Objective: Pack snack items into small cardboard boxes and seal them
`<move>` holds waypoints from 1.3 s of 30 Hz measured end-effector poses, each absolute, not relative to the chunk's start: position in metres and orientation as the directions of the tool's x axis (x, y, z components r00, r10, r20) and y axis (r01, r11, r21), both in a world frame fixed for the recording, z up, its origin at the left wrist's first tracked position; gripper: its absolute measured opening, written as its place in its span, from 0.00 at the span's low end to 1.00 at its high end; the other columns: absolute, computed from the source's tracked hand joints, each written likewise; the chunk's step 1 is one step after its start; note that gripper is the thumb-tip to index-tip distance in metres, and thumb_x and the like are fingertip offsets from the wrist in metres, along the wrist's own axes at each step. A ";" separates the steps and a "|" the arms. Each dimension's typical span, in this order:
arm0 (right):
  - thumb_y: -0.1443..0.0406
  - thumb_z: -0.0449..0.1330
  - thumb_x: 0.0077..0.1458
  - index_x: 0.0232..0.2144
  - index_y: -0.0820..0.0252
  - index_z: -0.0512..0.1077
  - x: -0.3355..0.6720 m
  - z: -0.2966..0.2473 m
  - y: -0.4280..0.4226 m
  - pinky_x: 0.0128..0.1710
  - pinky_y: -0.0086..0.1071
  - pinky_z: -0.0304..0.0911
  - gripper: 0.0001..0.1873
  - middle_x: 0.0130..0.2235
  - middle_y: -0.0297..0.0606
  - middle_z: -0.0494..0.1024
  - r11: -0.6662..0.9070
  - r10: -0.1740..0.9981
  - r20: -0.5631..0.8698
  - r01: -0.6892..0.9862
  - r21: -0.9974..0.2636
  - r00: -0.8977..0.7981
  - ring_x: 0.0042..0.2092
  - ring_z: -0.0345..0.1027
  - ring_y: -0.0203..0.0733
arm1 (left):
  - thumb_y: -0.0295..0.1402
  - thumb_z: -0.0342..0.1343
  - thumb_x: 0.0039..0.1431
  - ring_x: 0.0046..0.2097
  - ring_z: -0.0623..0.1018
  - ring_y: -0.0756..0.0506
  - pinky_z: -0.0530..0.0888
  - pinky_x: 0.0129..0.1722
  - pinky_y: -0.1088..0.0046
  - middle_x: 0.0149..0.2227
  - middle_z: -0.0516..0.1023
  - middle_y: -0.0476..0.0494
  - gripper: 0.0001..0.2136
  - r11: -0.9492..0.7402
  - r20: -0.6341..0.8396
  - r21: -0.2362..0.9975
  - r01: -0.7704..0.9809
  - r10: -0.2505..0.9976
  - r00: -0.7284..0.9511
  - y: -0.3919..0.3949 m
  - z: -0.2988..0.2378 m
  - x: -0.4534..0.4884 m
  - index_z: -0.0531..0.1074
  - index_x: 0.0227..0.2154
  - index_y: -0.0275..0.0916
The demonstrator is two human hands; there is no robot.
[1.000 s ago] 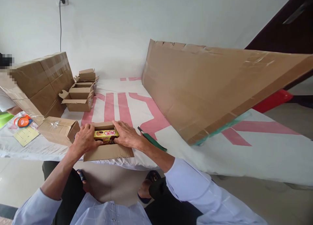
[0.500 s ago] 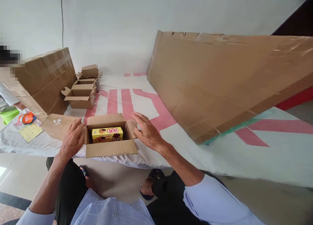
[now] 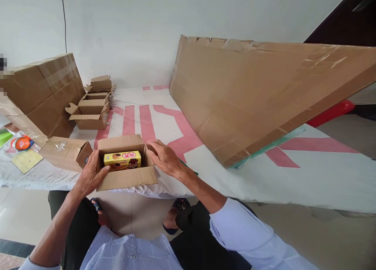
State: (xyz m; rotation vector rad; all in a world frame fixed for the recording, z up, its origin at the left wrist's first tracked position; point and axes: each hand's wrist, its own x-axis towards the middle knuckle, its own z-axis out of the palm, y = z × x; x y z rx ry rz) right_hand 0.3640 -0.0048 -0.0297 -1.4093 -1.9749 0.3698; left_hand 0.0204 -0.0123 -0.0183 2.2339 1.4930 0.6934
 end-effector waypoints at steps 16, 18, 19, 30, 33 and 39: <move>0.70 0.65 0.66 0.48 0.62 0.80 0.313 0.007 0.020 0.62 0.47 0.60 0.09 0.53 0.53 0.80 0.542 0.839 -0.002 0.836 -0.086 -0.544 0.60 0.71 0.58 | 0.49 0.63 0.67 0.74 0.68 0.27 0.66 0.73 0.44 0.73 0.70 0.30 0.35 -0.525 0.248 0.388 0.758 0.851 0.463 -0.005 0.000 0.028 0.68 0.72 0.41; 0.68 0.65 0.66 0.50 0.61 0.78 0.318 0.010 0.020 0.60 0.45 0.61 0.10 0.53 0.50 0.82 0.528 0.844 -0.007 0.833 -0.165 -0.536 0.57 0.73 0.56 | 0.49 0.64 0.66 0.75 0.67 0.27 0.66 0.74 0.44 0.74 0.69 0.30 0.36 -0.514 0.243 0.410 0.754 0.858 0.452 -0.005 0.001 0.027 0.67 0.73 0.41; 0.66 0.65 0.67 0.51 0.61 0.78 0.322 0.012 0.021 0.57 0.43 0.62 0.12 0.52 0.49 0.83 0.506 0.854 -0.005 0.832 -0.226 -0.521 0.55 0.74 0.55 | 0.49 0.65 0.65 0.75 0.67 0.26 0.66 0.73 0.43 0.75 0.68 0.30 0.37 -0.503 0.246 0.422 0.754 0.864 0.439 -0.005 0.001 0.027 0.66 0.73 0.42; 0.57 0.66 0.59 0.47 0.59 0.79 0.353 0.006 0.038 0.40 0.33 0.67 0.17 0.40 0.36 0.84 0.269 0.917 0.091 0.432 -0.861 -0.388 0.41 0.75 0.43 | 0.46 0.74 0.54 0.66 0.77 0.24 0.71 0.67 0.39 0.63 0.80 0.33 0.49 -0.408 0.214 0.605 0.684 0.911 0.354 0.005 0.013 0.031 0.61 0.76 0.46; 0.53 0.67 0.58 0.46 0.59 0.80 0.354 0.005 0.040 0.42 0.35 0.71 0.19 0.44 0.38 0.86 0.262 0.913 0.132 0.304 -0.916 -0.387 0.44 0.78 0.45 | 0.45 0.74 0.54 0.64 0.80 0.28 0.75 0.65 0.45 0.63 0.81 0.34 0.45 -0.397 0.207 0.703 0.591 0.908 0.364 0.015 0.017 0.029 0.66 0.73 0.47; 0.48 0.69 0.58 0.49 0.59 0.82 0.352 0.010 0.045 0.48 0.38 0.75 0.25 0.49 0.41 0.88 0.287 0.912 0.215 0.169 -0.943 -0.350 0.50 0.81 0.50 | 0.45 0.74 0.55 0.59 0.84 0.30 0.81 0.58 0.48 0.60 0.85 0.36 0.39 -0.318 0.121 0.839 0.441 0.900 0.418 0.029 0.026 0.029 0.71 0.69 0.45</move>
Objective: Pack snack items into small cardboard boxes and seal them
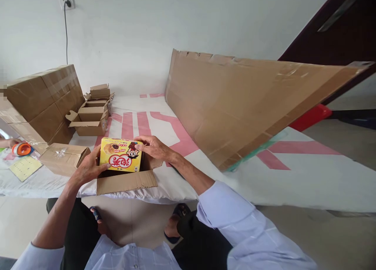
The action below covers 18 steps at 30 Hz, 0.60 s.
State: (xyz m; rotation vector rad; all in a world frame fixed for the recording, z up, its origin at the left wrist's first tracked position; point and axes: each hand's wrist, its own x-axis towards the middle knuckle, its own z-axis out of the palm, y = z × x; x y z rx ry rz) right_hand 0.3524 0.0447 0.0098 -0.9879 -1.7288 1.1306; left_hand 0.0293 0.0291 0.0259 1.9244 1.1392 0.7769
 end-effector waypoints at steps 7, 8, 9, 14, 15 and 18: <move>0.51 0.73 0.55 0.52 0.60 0.82 0.357 0.027 0.043 0.51 0.40 0.75 0.27 0.51 0.44 0.87 0.293 0.899 0.205 0.182 -0.939 -0.388 0.51 0.80 0.49 | 0.45 0.77 0.54 0.62 0.83 0.29 0.81 0.60 0.52 0.61 0.84 0.33 0.38 -0.209 0.131 0.971 0.114 0.869 0.478 0.035 0.044 0.034 0.75 0.66 0.41; 0.52 0.74 0.54 0.53 0.60 0.82 0.356 0.032 0.041 0.51 0.40 0.75 0.28 0.50 0.44 0.87 0.287 0.895 0.196 0.180 -0.941 -0.401 0.50 0.80 0.49 | 0.44 0.77 0.54 0.62 0.82 0.29 0.81 0.60 0.53 0.61 0.84 0.34 0.36 -0.215 0.146 0.971 0.103 0.876 0.460 0.037 0.051 0.036 0.76 0.65 0.41; 0.52 0.75 0.53 0.55 0.60 0.81 0.353 0.038 0.040 0.49 0.39 0.75 0.30 0.49 0.44 0.87 0.279 0.892 0.190 0.169 -0.945 -0.410 0.49 0.80 0.48 | 0.43 0.78 0.53 0.62 0.82 0.30 0.81 0.59 0.54 0.60 0.85 0.35 0.35 -0.226 0.161 0.969 0.102 0.887 0.433 0.040 0.060 0.038 0.77 0.64 0.40; 0.50 0.73 0.53 0.51 0.58 0.81 0.332 0.065 0.038 0.42 0.36 0.75 0.28 0.46 0.40 0.86 0.276 0.906 0.250 0.030 -0.961 -0.342 0.45 0.79 0.47 | 0.41 0.82 0.44 0.44 0.87 0.38 0.83 0.43 0.64 0.45 0.88 0.40 0.34 -0.248 0.217 0.968 0.046 0.911 0.351 0.069 0.102 0.060 0.80 0.55 0.36; 0.50 0.74 0.53 0.48 0.59 0.81 0.328 0.068 0.039 0.42 0.36 0.74 0.26 0.45 0.39 0.86 0.282 0.915 0.268 0.004 -0.959 -0.301 0.44 0.79 0.46 | 0.41 0.82 0.44 0.41 0.86 0.39 0.83 0.40 0.65 0.44 0.88 0.41 0.34 -0.263 0.243 0.965 0.014 0.909 0.338 0.075 0.108 0.064 0.79 0.55 0.36; 0.49 0.75 0.49 0.44 0.58 0.79 0.321 0.067 0.044 0.41 0.36 0.75 0.26 0.44 0.39 0.86 0.263 0.947 0.279 -0.119 -0.958 -0.157 0.42 0.79 0.46 | 0.45 0.81 0.47 0.45 0.87 0.39 0.83 0.42 0.67 0.49 0.87 0.37 0.38 -0.322 0.329 0.944 -0.069 0.912 0.244 0.084 0.111 0.067 0.76 0.59 0.37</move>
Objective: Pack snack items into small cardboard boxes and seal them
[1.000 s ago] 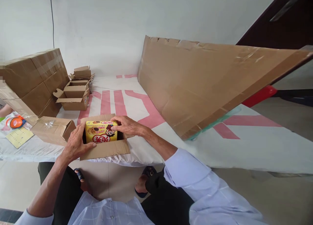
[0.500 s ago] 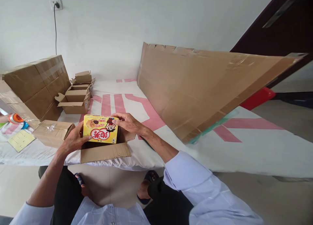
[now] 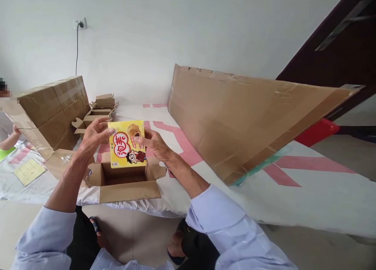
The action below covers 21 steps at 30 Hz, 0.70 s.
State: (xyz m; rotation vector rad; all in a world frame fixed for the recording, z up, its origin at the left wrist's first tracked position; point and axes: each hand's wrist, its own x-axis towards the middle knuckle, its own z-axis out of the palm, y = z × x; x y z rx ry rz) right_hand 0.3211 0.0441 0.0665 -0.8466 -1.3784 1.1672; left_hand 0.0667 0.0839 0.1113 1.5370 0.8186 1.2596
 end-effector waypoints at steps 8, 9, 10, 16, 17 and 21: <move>0.47 0.78 0.44 0.50 0.56 0.76 0.298 0.025 0.041 0.41 0.39 0.82 0.35 0.48 0.43 0.87 0.081 0.977 0.156 -0.424 -0.902 -0.146 0.48 0.84 0.52 | 0.46 0.79 0.51 0.57 0.84 0.28 0.84 0.50 0.57 0.56 0.86 0.32 0.37 -0.168 0.198 0.978 -0.121 0.931 0.308 0.043 0.056 0.066 0.76 0.62 0.39; 0.47 0.78 0.45 0.50 0.56 0.76 0.297 0.022 0.040 0.41 0.39 0.82 0.34 0.49 0.44 0.87 0.072 0.975 0.154 -0.427 -0.902 -0.160 0.49 0.84 0.52 | 0.46 0.80 0.51 0.56 0.85 0.29 0.83 0.49 0.58 0.56 0.86 0.32 0.38 -0.161 0.196 0.977 -0.138 0.933 0.300 0.040 0.054 0.066 0.76 0.62 0.39; 0.48 0.77 0.46 0.50 0.56 0.76 0.297 0.020 0.040 0.42 0.39 0.82 0.33 0.50 0.44 0.87 0.076 0.975 0.156 -0.424 -0.902 -0.157 0.50 0.84 0.52 | 0.46 0.80 0.50 0.55 0.85 0.29 0.83 0.48 0.58 0.56 0.86 0.32 0.38 -0.153 0.190 0.978 -0.145 0.937 0.294 0.040 0.054 0.066 0.76 0.62 0.39; 0.47 0.77 0.49 0.51 0.54 0.75 0.303 0.010 0.057 0.42 0.38 0.81 0.32 0.53 0.42 0.86 0.173 0.982 0.188 -0.288 -0.942 -0.026 0.44 0.84 0.46 | 0.53 0.78 0.51 0.38 0.85 0.41 0.79 0.36 0.69 0.42 0.87 0.39 0.32 -0.172 0.192 0.979 -0.106 0.956 0.220 0.066 0.060 0.061 0.80 0.54 0.38; 0.47 0.76 0.49 0.50 0.55 0.76 0.303 0.007 0.062 0.41 0.38 0.80 0.32 0.52 0.43 0.86 0.169 0.983 0.182 -0.250 -0.953 -0.030 0.43 0.83 0.45 | 0.55 0.77 0.51 0.36 0.83 0.44 0.77 0.34 0.71 0.38 0.86 0.41 0.32 -0.189 0.205 0.976 -0.105 0.963 0.173 0.071 0.058 0.062 0.80 0.51 0.38; 0.46 0.76 0.50 0.46 0.57 0.79 0.300 -0.005 0.081 0.39 0.37 0.79 0.29 0.49 0.44 0.87 0.138 0.990 0.142 -0.138 -0.981 -0.019 0.40 0.81 0.45 | 0.56 0.80 0.42 0.34 0.80 0.46 0.76 0.33 0.72 0.34 0.83 0.45 0.34 -0.167 0.176 0.979 -0.113 0.982 0.075 0.093 0.041 0.070 0.80 0.45 0.38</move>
